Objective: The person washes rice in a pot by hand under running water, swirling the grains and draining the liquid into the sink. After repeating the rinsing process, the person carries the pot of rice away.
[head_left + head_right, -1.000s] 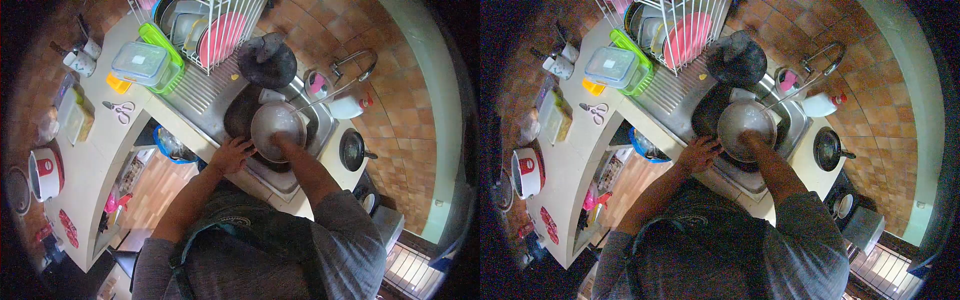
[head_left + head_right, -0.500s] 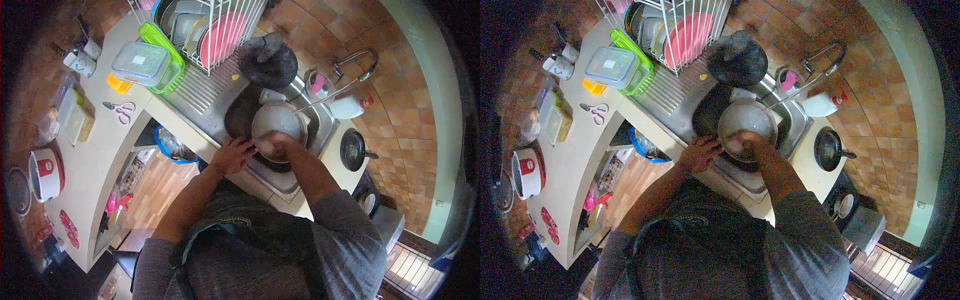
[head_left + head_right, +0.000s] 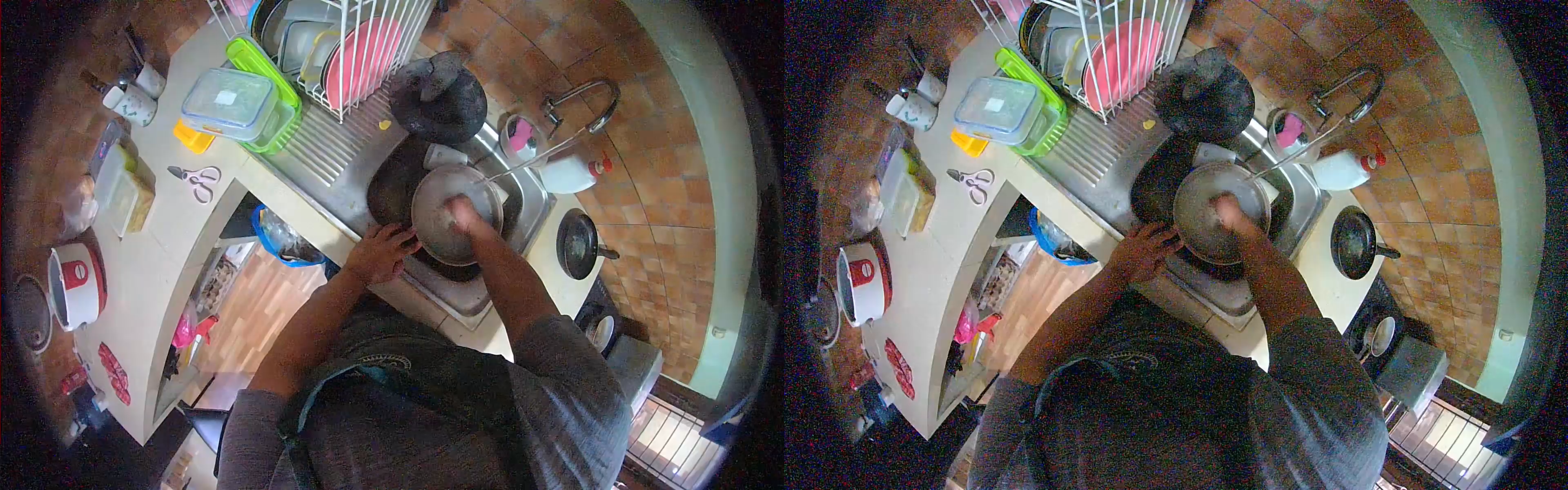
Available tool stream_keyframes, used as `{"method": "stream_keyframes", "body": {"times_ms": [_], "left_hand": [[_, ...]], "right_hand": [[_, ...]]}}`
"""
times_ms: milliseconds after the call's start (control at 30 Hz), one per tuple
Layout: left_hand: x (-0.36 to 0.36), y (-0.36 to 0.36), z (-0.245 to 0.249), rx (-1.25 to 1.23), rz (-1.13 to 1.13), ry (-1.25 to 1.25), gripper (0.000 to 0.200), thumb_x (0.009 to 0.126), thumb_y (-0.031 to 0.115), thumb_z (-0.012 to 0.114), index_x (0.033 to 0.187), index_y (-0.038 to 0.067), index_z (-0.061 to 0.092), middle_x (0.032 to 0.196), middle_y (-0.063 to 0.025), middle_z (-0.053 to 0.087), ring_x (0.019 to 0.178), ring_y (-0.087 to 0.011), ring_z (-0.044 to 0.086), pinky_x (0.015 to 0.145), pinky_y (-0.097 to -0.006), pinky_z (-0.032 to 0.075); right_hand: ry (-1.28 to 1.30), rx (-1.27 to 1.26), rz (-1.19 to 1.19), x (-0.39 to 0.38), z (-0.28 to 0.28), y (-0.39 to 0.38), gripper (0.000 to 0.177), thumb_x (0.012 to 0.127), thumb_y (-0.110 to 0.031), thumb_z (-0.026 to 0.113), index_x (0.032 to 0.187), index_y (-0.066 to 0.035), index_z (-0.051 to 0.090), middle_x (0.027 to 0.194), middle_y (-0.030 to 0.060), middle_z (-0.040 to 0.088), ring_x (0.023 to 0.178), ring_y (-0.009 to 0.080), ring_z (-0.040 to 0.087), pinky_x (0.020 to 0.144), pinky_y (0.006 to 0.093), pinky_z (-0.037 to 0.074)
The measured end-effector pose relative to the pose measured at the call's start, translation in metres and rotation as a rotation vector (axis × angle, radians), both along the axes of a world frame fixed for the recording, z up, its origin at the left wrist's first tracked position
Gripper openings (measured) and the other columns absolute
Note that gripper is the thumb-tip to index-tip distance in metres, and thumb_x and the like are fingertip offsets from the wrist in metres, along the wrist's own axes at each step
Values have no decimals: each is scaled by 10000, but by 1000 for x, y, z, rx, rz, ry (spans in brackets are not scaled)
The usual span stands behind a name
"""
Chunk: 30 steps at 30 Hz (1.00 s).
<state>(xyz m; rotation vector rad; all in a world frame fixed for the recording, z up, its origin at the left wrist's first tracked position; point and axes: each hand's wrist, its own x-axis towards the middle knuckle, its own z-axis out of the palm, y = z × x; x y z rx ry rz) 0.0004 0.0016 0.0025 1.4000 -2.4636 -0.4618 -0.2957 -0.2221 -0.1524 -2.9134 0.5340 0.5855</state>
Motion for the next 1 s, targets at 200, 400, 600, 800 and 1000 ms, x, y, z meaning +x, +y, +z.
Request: {"method": "stream_keyframes", "body": {"times_ms": [200, 400, 600, 800, 1000], "left_hand": [[0, 0, -3, -16, 3, 15, 615, 841, 341, 678, 1437, 275, 543, 1554, -27, 420, 1372, -316, 416, 1117, -542, 373], [0, 0, -7, -49, -16, 2, 658, 811, 341, 692, 1445, 265, 532, 1562, -43, 412, 1343, -335, 435, 1087, -539, 411], [-1, -1, -13, -39, -20, 54, 652, 815, 334, 689, 1444, 259, 534, 1558, -49, 419, 1343, -342, 438, 1085, -541, 407], [-1, 0, -3, -52, -3, -15, 595, 842, 339, 674, 1422, 266, 563, 1539, -33, 441, 1361, -317, 435, 1101, -531, 384], [1, -1, -2, -32, -6, -3, 607, 842, 332, 673, 1432, 273, 547, 1542, -31, 435, 1353, -325, 437, 1081, -534, 411]], "right_hand": [[40, -1172, -119, -19, -152, -10, 302, 916, -303, 593, 1044, -62, 720, 984, 154, 700, 901, 326, 682, 799, 496, 530], [405, -2434, 20, -6, -259, -7, 333, 928, -315, 585, 1083, -53, 721, 1023, 170, 708, 928, 323, 679, 836, 492, 523], [577, -3069, 673, -29, -225, 19, 362, 938, -330, 599, 1154, -55, 693, 1071, 165, 707, 953, 309, 678, 850, 474, 527], [587, -3188, 1595, -59, -173, 45, 407, 945, -346, 620, 1235, -62, 654, 1120, 150, 703, 975, 292, 677, 853, 450, 536], [507, -2948, 2658, -88, -119, 32, 467, 953, -362, 642, 1316, -69, 616, 1169, 136, 699, 997, 275, 677, 856, 427, 544]]}}
